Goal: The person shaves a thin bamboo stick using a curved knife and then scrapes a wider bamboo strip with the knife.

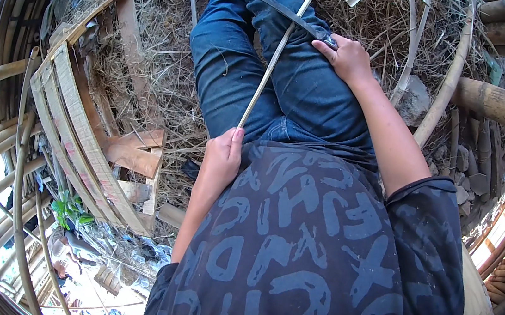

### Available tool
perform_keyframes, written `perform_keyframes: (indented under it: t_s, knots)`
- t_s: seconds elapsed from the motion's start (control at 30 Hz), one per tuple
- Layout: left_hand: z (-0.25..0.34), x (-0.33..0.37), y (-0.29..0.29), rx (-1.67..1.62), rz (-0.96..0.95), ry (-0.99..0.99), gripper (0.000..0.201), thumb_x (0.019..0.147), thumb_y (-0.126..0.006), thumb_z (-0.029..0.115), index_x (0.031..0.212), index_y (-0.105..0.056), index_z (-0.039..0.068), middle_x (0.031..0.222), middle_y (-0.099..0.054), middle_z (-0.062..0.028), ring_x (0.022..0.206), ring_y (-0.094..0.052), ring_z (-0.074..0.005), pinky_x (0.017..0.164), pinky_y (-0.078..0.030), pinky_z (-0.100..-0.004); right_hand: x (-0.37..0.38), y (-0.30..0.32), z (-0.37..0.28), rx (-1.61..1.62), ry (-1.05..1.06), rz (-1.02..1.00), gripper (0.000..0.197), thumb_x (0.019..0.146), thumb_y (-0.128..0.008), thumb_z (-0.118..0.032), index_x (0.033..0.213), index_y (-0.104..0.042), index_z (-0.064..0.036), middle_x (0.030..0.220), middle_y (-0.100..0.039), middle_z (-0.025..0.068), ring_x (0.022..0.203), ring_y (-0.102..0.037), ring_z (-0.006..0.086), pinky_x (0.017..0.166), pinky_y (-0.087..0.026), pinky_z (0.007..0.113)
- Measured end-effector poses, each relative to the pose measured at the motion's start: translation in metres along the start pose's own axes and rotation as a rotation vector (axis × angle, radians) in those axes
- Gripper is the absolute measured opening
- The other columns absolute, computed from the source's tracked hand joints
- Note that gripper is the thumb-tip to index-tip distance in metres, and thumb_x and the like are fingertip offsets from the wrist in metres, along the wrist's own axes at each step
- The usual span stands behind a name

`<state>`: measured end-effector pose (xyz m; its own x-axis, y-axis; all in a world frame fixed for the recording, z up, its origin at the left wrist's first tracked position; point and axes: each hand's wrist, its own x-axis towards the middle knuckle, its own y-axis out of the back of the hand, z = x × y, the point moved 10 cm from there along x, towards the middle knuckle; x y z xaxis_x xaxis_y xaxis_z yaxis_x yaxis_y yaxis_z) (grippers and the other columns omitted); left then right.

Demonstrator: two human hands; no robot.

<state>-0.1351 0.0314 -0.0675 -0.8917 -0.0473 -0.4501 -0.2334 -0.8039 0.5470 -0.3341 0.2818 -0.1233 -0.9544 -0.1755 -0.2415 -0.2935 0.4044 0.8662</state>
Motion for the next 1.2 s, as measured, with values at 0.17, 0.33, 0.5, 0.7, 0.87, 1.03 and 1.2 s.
perform_keyframes:
  t_s: [0.17,0.33,0.5,0.7,0.87,1.03,1.2]
  knots:
    - [-0.002,-0.020,0.009,-0.032,-0.007,0.043,0.038,0.101,-0.042,0.026,0.079,-0.049,-0.004,0.057,-0.039,-0.0146,0.050,-0.035,-0.0238,0.051,-0.035,-0.0365,-0.001,-0.003,0.004,0.011,-0.028,0.021,0.070,0.079,-0.047,-0.076,0.091,-0.068,-0.0100,0.085,-0.069,0.0179,0.085,-0.066,0.0368,0.072,-0.053,0.046]
    - [-0.011,-0.050,0.020,-0.004,-0.026,0.065,0.035,0.100,-0.042,0.024,0.080,-0.051,-0.004,0.060,-0.044,-0.0193,0.054,-0.041,-0.0334,0.051,-0.037,-0.0387,0.001,-0.003,0.012,0.037,-0.086,0.062,0.070,0.079,-0.048,-0.075,0.091,-0.069,-0.0102,0.086,-0.069,0.0184,0.086,-0.066,0.0372,0.074,-0.053,0.047]
    - [-0.020,-0.072,0.023,-0.016,-0.055,0.160,0.034,0.100,-0.043,0.021,0.080,-0.053,-0.004,0.062,-0.047,-0.0244,0.056,-0.046,-0.0435,0.052,-0.038,-0.0417,0.000,-0.001,0.002,-0.020,-0.059,0.040,0.068,0.079,-0.048,-0.075,0.091,-0.069,-0.0113,0.087,-0.069,0.0185,0.087,-0.066,0.0376,0.075,-0.052,0.048]
    - [-0.092,-0.150,0.066,0.002,-0.004,0.294,0.036,0.100,-0.042,0.020,0.073,-0.047,-0.002,0.055,-0.040,-0.0094,0.050,-0.041,-0.0165,0.049,-0.034,-0.0350,0.016,-0.017,0.068,0.157,-0.274,0.124,0.065,0.085,-0.049,-0.067,0.090,-0.070,-0.0066,0.085,-0.066,0.0235,0.085,-0.063,0.0431,0.071,-0.049,0.047]
    - [-0.063,-0.132,0.048,-0.468,-0.012,0.409,0.038,0.102,-0.040,0.021,0.069,-0.043,0.003,0.060,-0.038,0.0041,0.055,-0.033,-0.0060,0.049,-0.028,-0.0256,-0.002,0.012,0.036,0.307,-0.174,0.295,0.064,0.086,-0.051,-0.065,0.085,-0.068,-0.0038,0.079,-0.064,0.0249,0.082,-0.061,0.0449,0.068,-0.048,0.048]
    - [-0.040,-0.050,0.026,-0.467,-0.079,0.164,0.034,0.102,-0.042,0.022,0.072,-0.043,0.006,0.060,-0.033,0.0072,0.054,-0.030,-0.0030,0.047,-0.025,-0.0218,-0.018,0.024,0.037,0.377,-0.111,0.369,0.062,0.085,-0.054,-0.063,0.079,-0.064,-0.0020,0.073,-0.062,0.0236,0.077,-0.060,0.0452,0.064,-0.046,0.047]
    - [-0.022,0.003,-0.037,-0.832,-0.492,0.265,0.037,0.103,-0.039,0.032,0.071,-0.040,0.012,0.056,-0.029,0.0069,0.046,-0.027,-0.0045,0.041,-0.022,-0.0221,-0.037,0.028,0.050,0.623,-0.189,0.386,0.063,0.088,-0.054,-0.060,0.069,-0.056,0.0004,0.061,-0.056,0.0150,0.059,-0.058,0.0302,0.058,-0.044,0.038]
